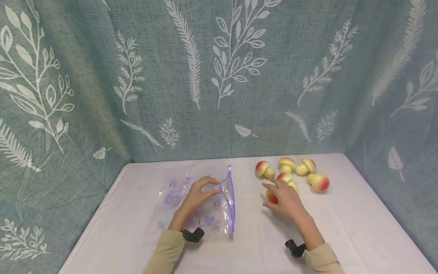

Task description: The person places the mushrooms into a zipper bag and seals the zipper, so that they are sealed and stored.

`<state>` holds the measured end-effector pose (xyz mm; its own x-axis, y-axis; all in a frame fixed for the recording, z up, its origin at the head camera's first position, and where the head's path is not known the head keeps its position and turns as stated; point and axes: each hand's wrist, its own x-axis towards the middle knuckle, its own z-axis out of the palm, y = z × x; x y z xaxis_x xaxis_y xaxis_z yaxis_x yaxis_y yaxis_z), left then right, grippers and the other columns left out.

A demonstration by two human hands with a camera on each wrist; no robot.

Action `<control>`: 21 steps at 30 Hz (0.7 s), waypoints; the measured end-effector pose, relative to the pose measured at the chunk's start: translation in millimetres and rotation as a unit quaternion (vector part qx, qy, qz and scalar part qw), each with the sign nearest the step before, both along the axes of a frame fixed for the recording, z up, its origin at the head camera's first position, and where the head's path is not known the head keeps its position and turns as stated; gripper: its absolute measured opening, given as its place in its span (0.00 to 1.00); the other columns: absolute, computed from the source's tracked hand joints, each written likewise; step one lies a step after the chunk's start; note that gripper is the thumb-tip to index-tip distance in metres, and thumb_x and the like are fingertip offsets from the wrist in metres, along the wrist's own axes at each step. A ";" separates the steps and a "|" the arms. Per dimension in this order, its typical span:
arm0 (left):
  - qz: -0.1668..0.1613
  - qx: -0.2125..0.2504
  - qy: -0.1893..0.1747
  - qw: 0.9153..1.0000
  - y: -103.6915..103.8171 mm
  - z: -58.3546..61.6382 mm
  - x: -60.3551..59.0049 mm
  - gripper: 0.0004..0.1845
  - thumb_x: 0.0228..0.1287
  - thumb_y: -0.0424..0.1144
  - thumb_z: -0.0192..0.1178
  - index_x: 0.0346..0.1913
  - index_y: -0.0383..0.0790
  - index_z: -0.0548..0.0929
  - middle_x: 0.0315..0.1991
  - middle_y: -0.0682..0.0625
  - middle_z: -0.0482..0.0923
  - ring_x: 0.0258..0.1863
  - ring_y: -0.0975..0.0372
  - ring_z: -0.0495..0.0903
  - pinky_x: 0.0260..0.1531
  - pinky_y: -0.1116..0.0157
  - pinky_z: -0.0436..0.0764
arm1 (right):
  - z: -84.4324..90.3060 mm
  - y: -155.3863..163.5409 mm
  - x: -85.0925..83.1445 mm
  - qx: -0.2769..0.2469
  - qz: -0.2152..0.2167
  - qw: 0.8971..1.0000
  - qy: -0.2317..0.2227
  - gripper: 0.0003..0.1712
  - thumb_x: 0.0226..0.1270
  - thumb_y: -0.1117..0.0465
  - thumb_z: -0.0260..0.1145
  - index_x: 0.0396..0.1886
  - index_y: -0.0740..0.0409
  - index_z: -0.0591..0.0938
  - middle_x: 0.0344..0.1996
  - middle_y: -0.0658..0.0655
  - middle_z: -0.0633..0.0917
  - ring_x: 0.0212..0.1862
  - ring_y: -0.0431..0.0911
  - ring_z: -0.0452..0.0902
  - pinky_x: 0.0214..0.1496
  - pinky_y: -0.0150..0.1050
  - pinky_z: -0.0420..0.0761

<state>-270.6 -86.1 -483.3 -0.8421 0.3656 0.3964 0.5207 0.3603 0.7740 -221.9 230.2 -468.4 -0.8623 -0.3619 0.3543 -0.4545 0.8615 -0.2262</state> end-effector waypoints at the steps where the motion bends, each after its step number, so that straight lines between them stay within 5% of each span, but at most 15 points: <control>1: 0.001 -0.001 0.001 1.000 0.0 -0.1 -0.1 0.17 0.50 0.44 0.68 0.43 0.41 0.83 0.45 0.49 0.82 0.63 0.43 0.65 0.67 0.50 0.60 | -0.7 0.8 0.2 0.000 0.000 1.000 0.002 0.34 0.47 0.48 0.74 0.55 0.53 0.78 0.57 0.64 0.74 0.58 0.59 0.68 0.47 0.57 0.75; 21: 0.009 -0.001 -0.002 1.000 -2.0 0.8 0.2 0.17 0.49 0.44 0.68 0.43 0.40 0.83 0.44 0.49 0.82 0.63 0.44 0.65 0.67 0.51 0.60 | -6.9 11.1 5.5 -0.006 0.008 1.000 0.007 0.38 0.41 0.56 0.77 0.56 0.56 0.77 0.52 0.61 0.75 0.53 0.56 0.72 0.42 0.52 0.80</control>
